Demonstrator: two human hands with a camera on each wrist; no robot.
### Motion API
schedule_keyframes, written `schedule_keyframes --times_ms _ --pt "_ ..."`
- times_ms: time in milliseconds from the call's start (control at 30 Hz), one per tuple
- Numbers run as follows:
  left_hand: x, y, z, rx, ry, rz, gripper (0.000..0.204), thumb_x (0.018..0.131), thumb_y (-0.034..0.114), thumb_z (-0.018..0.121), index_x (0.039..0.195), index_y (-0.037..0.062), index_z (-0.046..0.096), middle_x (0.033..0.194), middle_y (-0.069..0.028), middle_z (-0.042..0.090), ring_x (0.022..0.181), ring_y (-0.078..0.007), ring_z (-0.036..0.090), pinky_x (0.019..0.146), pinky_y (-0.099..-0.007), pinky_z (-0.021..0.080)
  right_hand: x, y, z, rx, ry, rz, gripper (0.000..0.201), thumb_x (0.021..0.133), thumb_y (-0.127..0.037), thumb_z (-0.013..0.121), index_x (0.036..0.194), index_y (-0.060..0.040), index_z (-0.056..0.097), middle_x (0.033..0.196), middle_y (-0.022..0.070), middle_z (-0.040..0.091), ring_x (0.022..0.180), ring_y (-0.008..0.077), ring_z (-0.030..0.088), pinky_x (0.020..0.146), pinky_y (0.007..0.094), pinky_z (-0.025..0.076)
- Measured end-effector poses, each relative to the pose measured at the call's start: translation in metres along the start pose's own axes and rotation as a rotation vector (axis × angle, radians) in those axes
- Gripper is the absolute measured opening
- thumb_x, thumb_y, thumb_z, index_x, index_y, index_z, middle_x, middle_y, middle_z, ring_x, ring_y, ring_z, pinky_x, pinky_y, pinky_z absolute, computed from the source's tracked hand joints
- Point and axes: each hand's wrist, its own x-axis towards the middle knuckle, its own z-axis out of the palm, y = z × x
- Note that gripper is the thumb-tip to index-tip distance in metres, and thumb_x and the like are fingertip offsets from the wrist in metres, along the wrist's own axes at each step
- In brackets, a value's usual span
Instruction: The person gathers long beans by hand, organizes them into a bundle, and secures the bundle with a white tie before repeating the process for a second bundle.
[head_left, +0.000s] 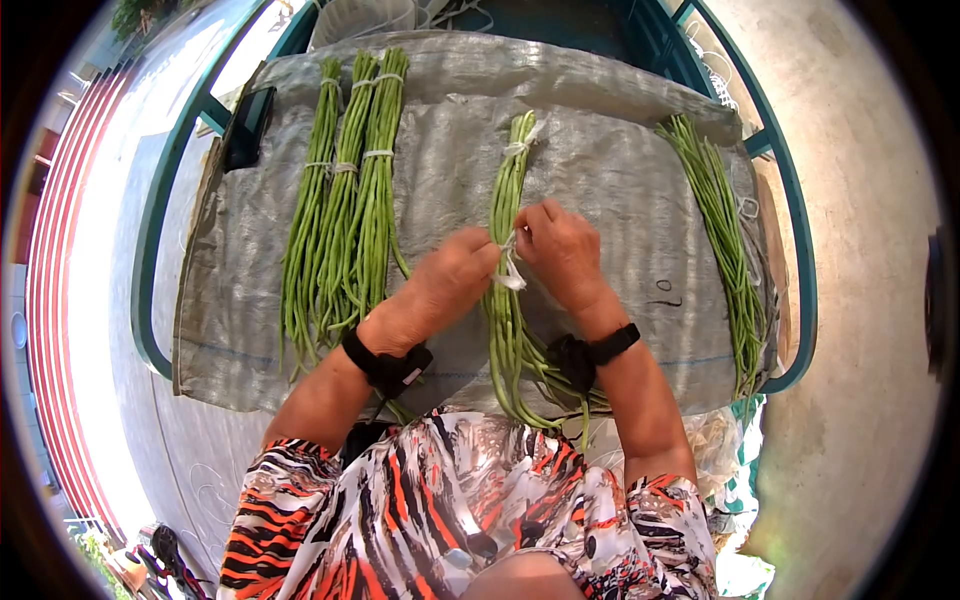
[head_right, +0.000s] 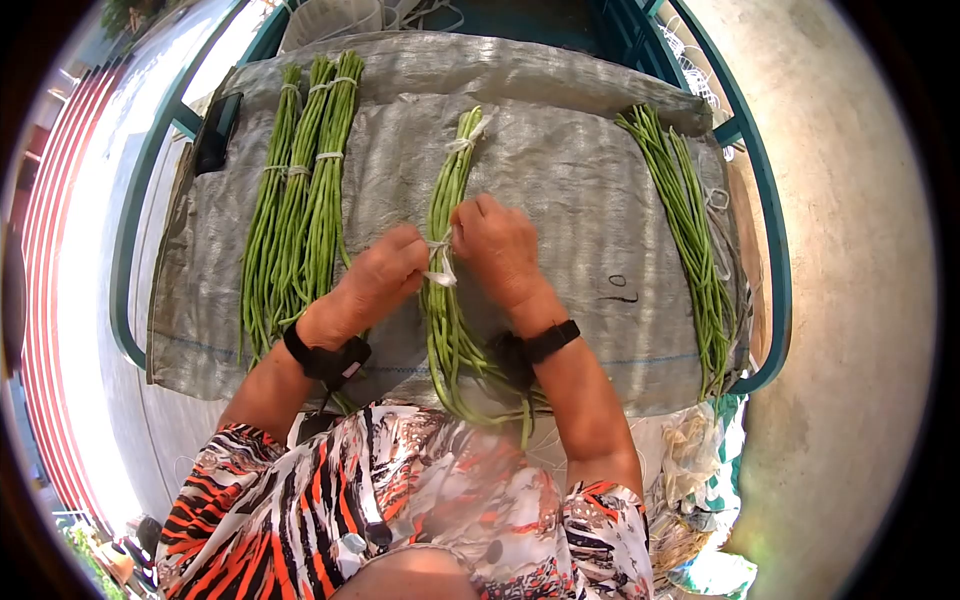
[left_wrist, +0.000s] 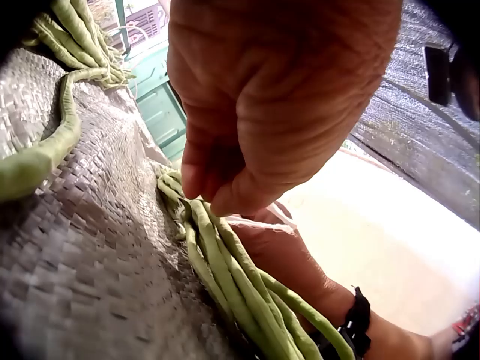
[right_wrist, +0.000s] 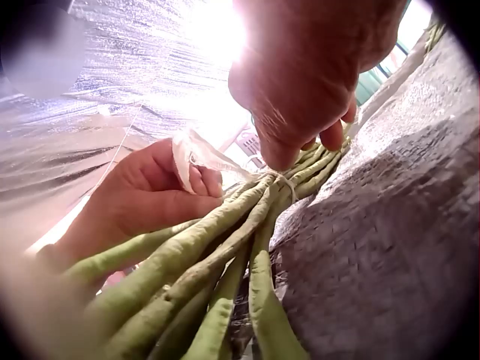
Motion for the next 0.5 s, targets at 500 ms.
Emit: schedule_keyframes --times_ms 500 --pt "-0.019 -0.002 0.026 -0.282 0.098 -0.365 0.018 0.084 -0.002 0.054 0.101 -0.0014 0.048 0.093 -0.0159 0.051 0.081 -0.0286 0.054 0.073 -0.0384 0.046 -0.005 0.004 -0.006 0.310 -0.296 0.350 0.020 0.083 -0.025 0.062 0.090 -0.0069 0.061 0.088 0.0133 0.063 0.082 0.0339 0.061 0.074 0.0428 0.048"
